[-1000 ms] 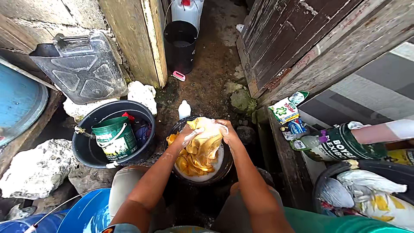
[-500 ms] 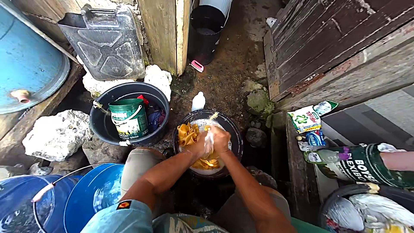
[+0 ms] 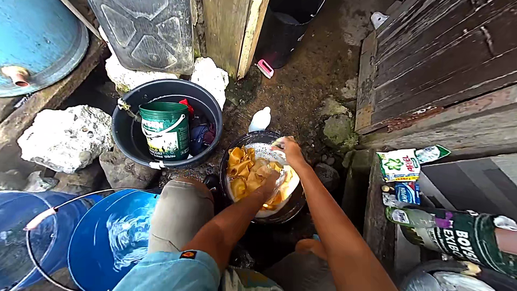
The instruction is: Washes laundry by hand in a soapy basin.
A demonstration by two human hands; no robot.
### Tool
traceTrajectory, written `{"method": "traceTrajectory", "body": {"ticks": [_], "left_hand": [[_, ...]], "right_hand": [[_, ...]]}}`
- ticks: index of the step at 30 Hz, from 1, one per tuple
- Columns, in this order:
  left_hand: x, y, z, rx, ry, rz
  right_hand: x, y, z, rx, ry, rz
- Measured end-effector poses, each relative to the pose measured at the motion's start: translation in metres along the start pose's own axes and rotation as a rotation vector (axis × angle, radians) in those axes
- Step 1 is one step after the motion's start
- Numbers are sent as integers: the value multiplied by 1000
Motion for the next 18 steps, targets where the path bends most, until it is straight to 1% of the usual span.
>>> {"method": "traceTrajectory", "body": {"ticks": [3,6,7,8,10,11,13,14,17,18], "left_hand": [[18,-30,13,-5,-81,49],[30,-54,27,148,-248,55],[30,-56,36,151,-275,43],[27,-55,50,68,-300,-5],[17,-56,82,-198,-371,-157],[13,-60,91,-266,-407,-207],[9,-65,99,-306,-445,-309],[8,-67,97,-300,-434,-309],[13,-65,93,-197,-468,-355],[12,-52,101,-176,-483,-406]], "right_hand": [[68,-11,-25,3,-263,-120],[144,1,-53,56,-423,-103],[165,4,-59,74,-451,-86],[184,5,-62,82,-469,-82],[220,8,-66,81,-464,-81],[233,7,-63,80,-483,-73],[240,-4,-48,77,-511,-23],[241,-12,-40,64,-536,-11],[238,-45,-5,-81,-695,-17],[234,-59,11,-138,-744,9]]}}
Point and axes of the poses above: each hand's wrist, its own z-axis away from the middle knuckle, its own x-axis out of the palm, y = z × x, the point moved 10 cm from there along -z, towards the middle knuckle, and after that the axes turned 1 degree about y, right-handed, at the moved point
